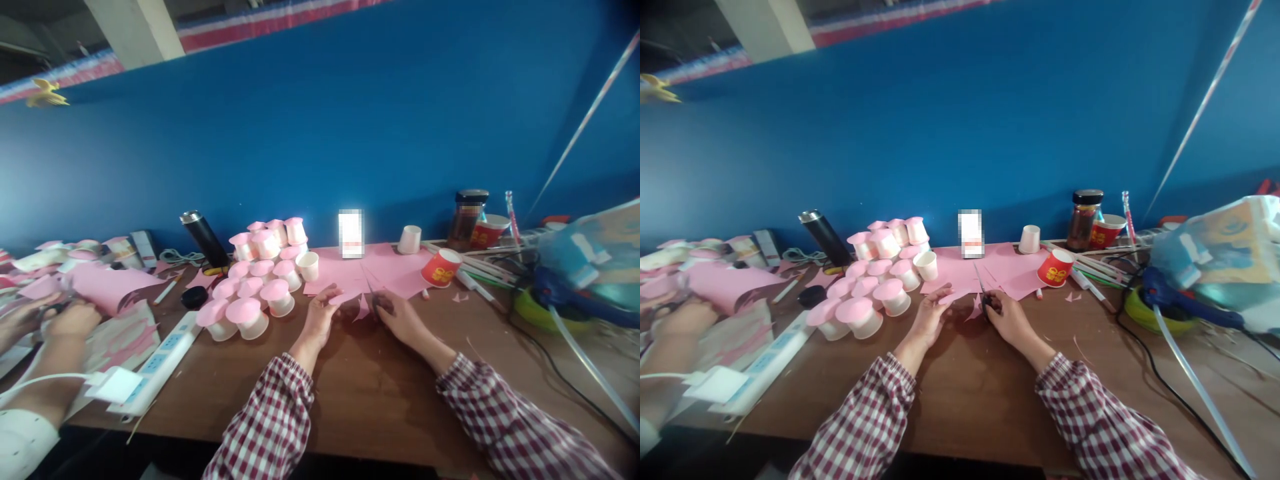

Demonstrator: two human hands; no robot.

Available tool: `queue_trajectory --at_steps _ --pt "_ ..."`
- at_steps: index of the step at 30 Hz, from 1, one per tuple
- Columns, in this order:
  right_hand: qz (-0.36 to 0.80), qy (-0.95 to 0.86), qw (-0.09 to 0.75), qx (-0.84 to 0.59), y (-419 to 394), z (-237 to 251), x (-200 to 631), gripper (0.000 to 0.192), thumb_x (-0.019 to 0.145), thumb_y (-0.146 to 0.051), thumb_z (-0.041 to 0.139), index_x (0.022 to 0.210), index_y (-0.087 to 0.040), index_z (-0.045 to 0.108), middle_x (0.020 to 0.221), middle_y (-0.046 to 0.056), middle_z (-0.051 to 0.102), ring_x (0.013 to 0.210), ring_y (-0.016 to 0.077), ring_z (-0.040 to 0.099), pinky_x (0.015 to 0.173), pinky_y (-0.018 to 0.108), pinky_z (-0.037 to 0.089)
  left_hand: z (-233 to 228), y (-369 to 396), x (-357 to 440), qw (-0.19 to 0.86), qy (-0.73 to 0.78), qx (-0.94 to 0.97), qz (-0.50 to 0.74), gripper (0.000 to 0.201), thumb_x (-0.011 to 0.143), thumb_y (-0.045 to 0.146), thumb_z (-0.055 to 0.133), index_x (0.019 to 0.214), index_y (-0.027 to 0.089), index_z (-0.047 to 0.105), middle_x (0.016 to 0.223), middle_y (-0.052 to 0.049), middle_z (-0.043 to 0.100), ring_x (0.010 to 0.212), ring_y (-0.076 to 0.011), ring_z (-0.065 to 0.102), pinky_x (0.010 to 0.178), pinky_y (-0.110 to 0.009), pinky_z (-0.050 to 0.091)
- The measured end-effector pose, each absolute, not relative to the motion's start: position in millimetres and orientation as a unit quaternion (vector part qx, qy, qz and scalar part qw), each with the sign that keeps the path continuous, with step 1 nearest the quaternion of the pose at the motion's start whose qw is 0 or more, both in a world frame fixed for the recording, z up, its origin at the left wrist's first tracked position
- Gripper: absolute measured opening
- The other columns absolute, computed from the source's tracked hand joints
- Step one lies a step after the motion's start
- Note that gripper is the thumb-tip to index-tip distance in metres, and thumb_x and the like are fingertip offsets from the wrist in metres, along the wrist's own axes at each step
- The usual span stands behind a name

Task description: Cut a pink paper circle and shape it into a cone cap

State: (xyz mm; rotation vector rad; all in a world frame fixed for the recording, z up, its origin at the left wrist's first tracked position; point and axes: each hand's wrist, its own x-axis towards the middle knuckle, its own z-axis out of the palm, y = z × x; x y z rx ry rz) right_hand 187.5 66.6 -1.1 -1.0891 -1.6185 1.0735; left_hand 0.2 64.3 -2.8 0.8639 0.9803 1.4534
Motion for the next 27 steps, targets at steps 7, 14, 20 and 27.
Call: queue_trajectory --at_steps 7,14,20,27 --pt "0.418 -0.673 0.431 -0.432 67.1 -2.5 187.9 0.026 0.077 -0.027 0.054 0.100 -0.014 0.057 0.089 0.009 0.068 0.082 0.0205 0.065 0.073 0.032 0.051 1.3 56.0 1.3 0.648 0.391 0.367 0.540 0.034 0.062 0.028 0.075 0.092 0.016 0.063 0.082 -0.008 0.070 0.065 -0.0159 0.066 0.054 -0.022 0.048" --pt "0.419 -0.679 0.430 -0.424 66.2 -1.3 187.5 0.023 0.078 -0.027 0.054 0.097 -0.015 0.058 0.089 0.009 0.068 0.083 0.0206 0.065 0.074 0.032 0.051 0.4 58.4 3.5 0.650 0.355 0.354 0.571 0.026 0.064 0.016 0.069 0.090 0.010 0.065 0.086 -0.008 0.067 0.078 -0.0167 0.064 0.069 -0.027 0.051" --pt "0.428 -0.680 0.418 -0.424 67.0 -2.6 187.6 0.027 0.079 -0.029 0.053 0.103 -0.016 0.057 0.090 0.009 0.068 0.085 0.0217 0.064 0.074 0.032 0.051 -1.0 61.8 2.5 0.639 0.316 0.315 0.627 0.033 0.075 0.033 0.061 0.099 0.011 0.064 0.098 -0.012 0.067 0.085 -0.0190 0.063 0.072 -0.029 0.051" --pt "0.435 -0.662 0.425 -0.439 63.9 3.5 185.0 0.029 0.077 -0.030 0.054 0.102 -0.016 0.057 0.084 0.007 0.068 0.078 0.0200 0.064 0.063 0.029 0.050 -12.6 71.5 0.7 0.509 0.424 0.350 0.662 0.040 0.059 0.024 0.077 0.095 0.015 0.063 0.088 -0.005 0.067 0.076 -0.0136 0.062 0.072 -0.026 0.048"
